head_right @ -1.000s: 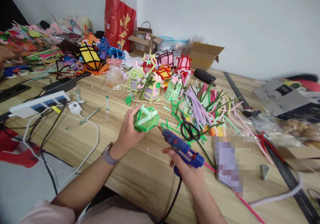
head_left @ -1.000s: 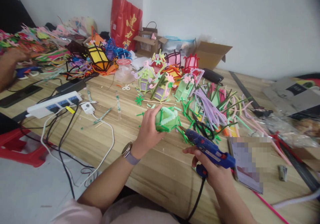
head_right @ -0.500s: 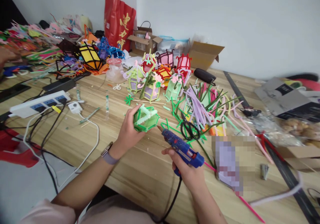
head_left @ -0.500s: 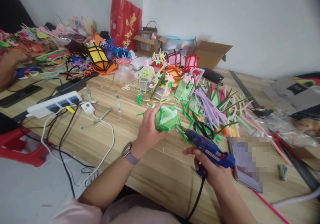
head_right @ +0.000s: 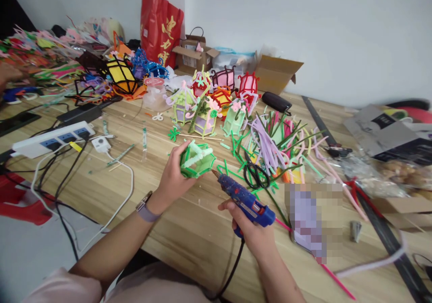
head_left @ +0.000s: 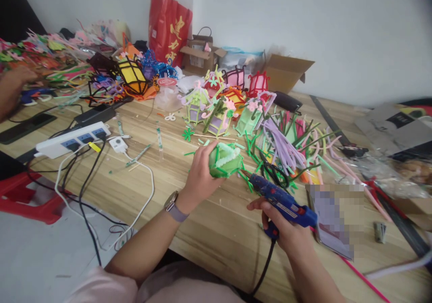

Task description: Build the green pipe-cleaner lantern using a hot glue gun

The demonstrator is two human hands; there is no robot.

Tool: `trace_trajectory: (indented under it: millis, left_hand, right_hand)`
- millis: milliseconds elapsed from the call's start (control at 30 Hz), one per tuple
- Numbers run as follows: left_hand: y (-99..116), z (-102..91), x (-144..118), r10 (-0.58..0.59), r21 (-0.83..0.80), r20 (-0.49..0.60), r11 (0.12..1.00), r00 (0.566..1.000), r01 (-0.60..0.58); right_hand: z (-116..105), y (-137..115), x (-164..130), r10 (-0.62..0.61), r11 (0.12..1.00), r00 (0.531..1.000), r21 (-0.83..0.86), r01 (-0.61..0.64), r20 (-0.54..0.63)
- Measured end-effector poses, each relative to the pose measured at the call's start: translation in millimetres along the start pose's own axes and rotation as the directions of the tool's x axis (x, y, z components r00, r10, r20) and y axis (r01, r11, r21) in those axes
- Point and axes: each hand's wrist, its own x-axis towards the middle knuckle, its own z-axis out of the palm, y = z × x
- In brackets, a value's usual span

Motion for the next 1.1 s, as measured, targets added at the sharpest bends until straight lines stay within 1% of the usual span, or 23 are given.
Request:
trace_trajectory:
  millis: [67, 200, 367, 433, 533, 600, 800, 967, 1100]
  left_hand:
    - [0, 0.2, 0, 0.002, 0.001, 0.001, 1.0, 1.0, -0.002]
    - [0, 0.2, 0, 0.013, 0.001, 0.001, 1.0, 1.0, -0.013]
    - [1, -0.6, 0, 0.013, 0.003, 0.011, 1.0, 1.0, -0.013]
    - [1, -0.7, 1, 0.009, 0.007, 0.017, 1.0, 1.0, -0.009]
    - [2, -0.8, 0, 0.014, 0.01, 0.012, 1.0, 1.0, -0.014]
    - [2, -0.8, 0, 0.013, 0.01, 0.011, 1.0, 1.0, -0.013]
    - [2, -1.5, 0, -0.002, -0.001, 0.021, 1.0, 1.0, 0.002]
    - [2, -1.5, 0, -0.009, -0.012, 0.026, 1.0, 1.0, 0.01]
    - [1, -1.2, -1, -0.005, -0.014, 0.024, 1.0, 1.0, 0.006]
  right_hand:
    - [0, 2, 0, 0.007, 1.0, 1.0, 0.007, -0.007, -0.014]
    - [-1, 6, 0, -0.002, 1.0, 1.0, 0.002, 0.002, 0.021]
    - [1, 8, -3, 0.023, 1.0, 0.999, 0.014, -0.022, -0.047]
    - [0, 9, -3, 0.031, 0.999, 0.999, 0.019, -0.03, -0.029]
    - [-3, 9, -1, 0.038, 0.999, 0.999, 0.027, -0.039, 0.031]
    - [-3, 8, -1, 0.036, 0.999, 0.998, 0.034, -0.038, 0.041]
    - [5, -2, -5, 0.043, 0.995, 0.998, 0.089, -0.038, -0.054]
    - [6, -5, -5, 0.031, 0.996, 0.999, 0.082, -0.028, -0.036]
    - [5, -5, -5, 0.023, 0.997, 0.998, 0.075, -0.018, -0.063]
